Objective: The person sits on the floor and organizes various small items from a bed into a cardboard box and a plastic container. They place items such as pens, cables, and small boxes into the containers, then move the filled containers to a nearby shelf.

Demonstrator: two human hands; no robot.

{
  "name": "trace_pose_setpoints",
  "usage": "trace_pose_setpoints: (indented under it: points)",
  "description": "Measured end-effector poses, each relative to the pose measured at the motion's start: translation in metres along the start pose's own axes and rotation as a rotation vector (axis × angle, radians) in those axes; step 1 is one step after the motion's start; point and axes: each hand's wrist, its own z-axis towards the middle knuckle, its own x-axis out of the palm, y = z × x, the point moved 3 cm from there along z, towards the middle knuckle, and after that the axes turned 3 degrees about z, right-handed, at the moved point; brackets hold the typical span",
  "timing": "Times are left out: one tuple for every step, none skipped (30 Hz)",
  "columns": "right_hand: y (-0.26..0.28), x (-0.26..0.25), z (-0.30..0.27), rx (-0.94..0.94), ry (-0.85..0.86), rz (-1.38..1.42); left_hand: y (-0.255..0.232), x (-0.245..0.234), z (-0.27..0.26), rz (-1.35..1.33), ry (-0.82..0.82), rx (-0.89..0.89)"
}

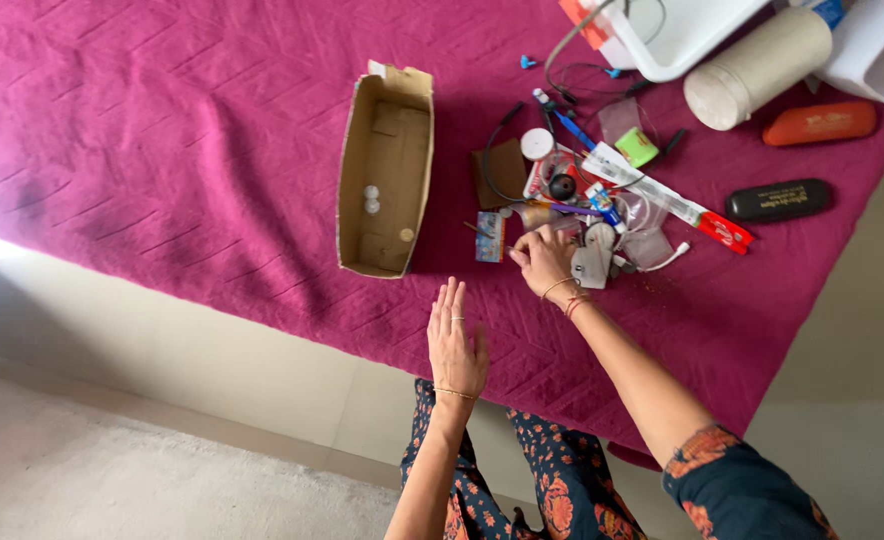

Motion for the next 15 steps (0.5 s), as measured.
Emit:
trace_pose_setpoints:
  points:
    - [0.014,0.003,0.007,-0.015,-0.016,0.122,0.0,-0.006,0.002,0.01,-0.033,-0.003]
    - [0.029,0.003,0.013,-0.031,-0.031,0.243,0.001,-0.013,0.004,0.02,-0.066,-0.006]
    - [0.046,0.004,0.022,-0.058,-0.002,0.377,0.003,-0.02,0.007,0.02,-0.085,-0.01]
    - [0.066,0.006,0.032,-0.086,0.029,0.51,0.005,-0.028,0.01,0.021,-0.103,-0.015]
    - [0.085,0.008,0.039,-0.108,0.064,0.643,0.006,-0.034,0.011,0.02,-0.116,-0.022]
    - [0.103,0.008,0.046,-0.118,0.07,0.658,0.009,-0.041,0.013,0.015,-0.129,-0.015]
    - [0.119,0.008,0.052,-0.124,0.075,0.671,0.011,-0.046,0.015,0.009,-0.139,-0.008]
    - [0.133,0.008,0.058,-0.131,0.081,0.684,0.013,-0.051,0.017,0.002,-0.149,-0.001]
    - [0.14,0.006,0.062,-0.106,0.025,0.712,0.016,-0.055,0.018,0.009,-0.146,-0.011]
    - [0.145,0.004,0.065,-0.081,-0.031,0.74,0.018,-0.058,0.02,0.017,-0.143,-0.02]
    - [0.144,0.002,0.063,-0.052,-0.089,0.767,0.019,-0.06,0.019,0.023,-0.136,-0.029]
    - [0.137,0.001,0.058,0.035,-0.132,0.715,0.019,-0.06,0.018,0.026,-0.132,-0.036]
    - [0.125,-0.001,0.049,0.122,-0.176,0.663,0.019,-0.059,0.017,0.03,-0.128,-0.042]
    - [0.111,-0.003,0.038,0.209,-0.219,0.609,0.019,-0.057,0.017,0.033,-0.123,-0.047]
    - [0.097,-0.006,0.026,0.188,-0.206,0.475,0.019,-0.054,0.015,0.02,-0.109,-0.048]
